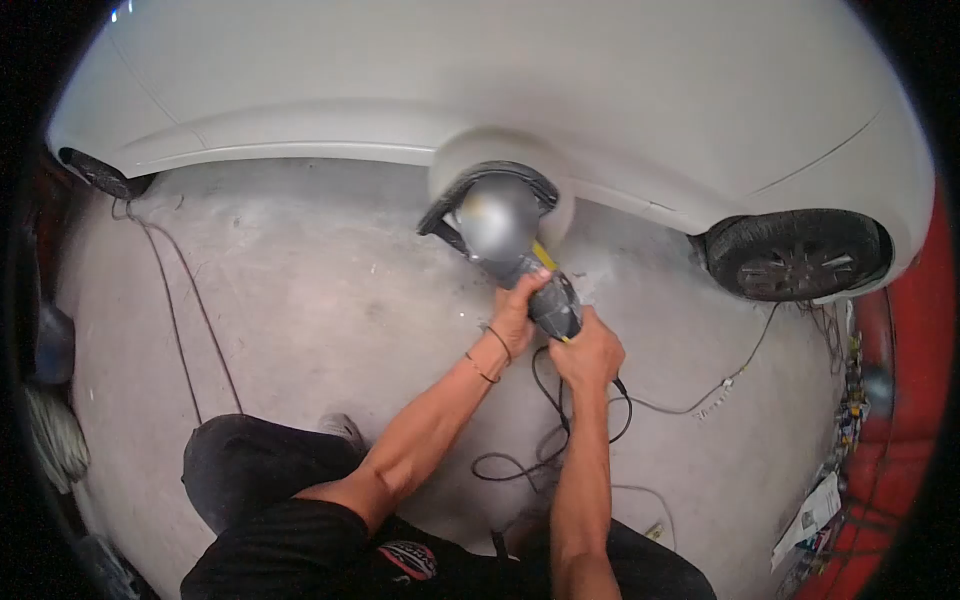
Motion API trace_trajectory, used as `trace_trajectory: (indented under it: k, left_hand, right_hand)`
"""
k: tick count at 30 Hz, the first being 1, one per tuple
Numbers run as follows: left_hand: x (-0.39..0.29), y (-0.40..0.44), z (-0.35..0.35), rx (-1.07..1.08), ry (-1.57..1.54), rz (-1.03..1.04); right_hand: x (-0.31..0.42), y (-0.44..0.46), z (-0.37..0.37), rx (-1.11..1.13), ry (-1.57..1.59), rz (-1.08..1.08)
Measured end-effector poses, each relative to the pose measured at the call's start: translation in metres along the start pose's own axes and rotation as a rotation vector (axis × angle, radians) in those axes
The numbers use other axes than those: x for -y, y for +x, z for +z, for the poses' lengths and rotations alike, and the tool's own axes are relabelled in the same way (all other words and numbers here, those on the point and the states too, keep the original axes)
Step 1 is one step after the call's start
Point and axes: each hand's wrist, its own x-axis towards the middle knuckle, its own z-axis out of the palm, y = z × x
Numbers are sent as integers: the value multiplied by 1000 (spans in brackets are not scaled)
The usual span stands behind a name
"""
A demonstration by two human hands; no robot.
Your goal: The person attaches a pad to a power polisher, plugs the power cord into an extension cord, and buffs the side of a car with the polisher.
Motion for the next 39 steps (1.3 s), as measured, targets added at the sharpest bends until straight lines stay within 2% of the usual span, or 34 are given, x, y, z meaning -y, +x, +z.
trace_trajectory:
  k: [2,3,7,8,9,11,14,15,19,21,23,25,29,32,35,39]
  left_hand:
    - [46,-2,21,35,87,-71]
    - [85,-5,46,34,159,-107]
    - [139,-9,96,138,380,-81]
    - [151,-8,102,193,456,-75]
    - [154,-10,111,190,466,-82]
    - [156,-12,129,108,767,50]
    - [159,-11,127,53,1019,57]
    - [154,-11,126,16,1134,62]
    - [121,-10,85,-43,1166,63]
    - [103,-9,57,-133,1048,183]
    - [69,-10,35,-182,941,185]
    - [44,2,1,-189,793,275]
    - [-45,3,-47,-356,659,355]
    - [-98,9,-73,-408,534,423]
    - [-119,6,-72,-386,498,450]
    - [-103,3,-66,-354,547,440]
  right_hand:
    - [-48,-7,-6,12,-9,66]
    - [-94,-6,-12,-38,49,123]
    - [-165,-8,-15,-91,249,258]
    - [-178,-8,-6,-141,396,259]
    - [-189,-8,4,-135,403,268]
    - [-207,-7,24,-227,771,243]
    - [-222,-13,57,-140,897,266]
    - [-218,-14,67,-114,972,270]
    - [-175,-26,99,-56,951,316]
    - [-152,-25,108,4,917,259]
    - [-116,-20,104,92,904,171]
    - [-71,-12,91,183,787,117]
    - [17,2,85,327,574,-89]
    - [76,6,85,380,524,-129]
    - [99,7,91,413,522,-136]
    - [79,-1,98,324,532,-77]
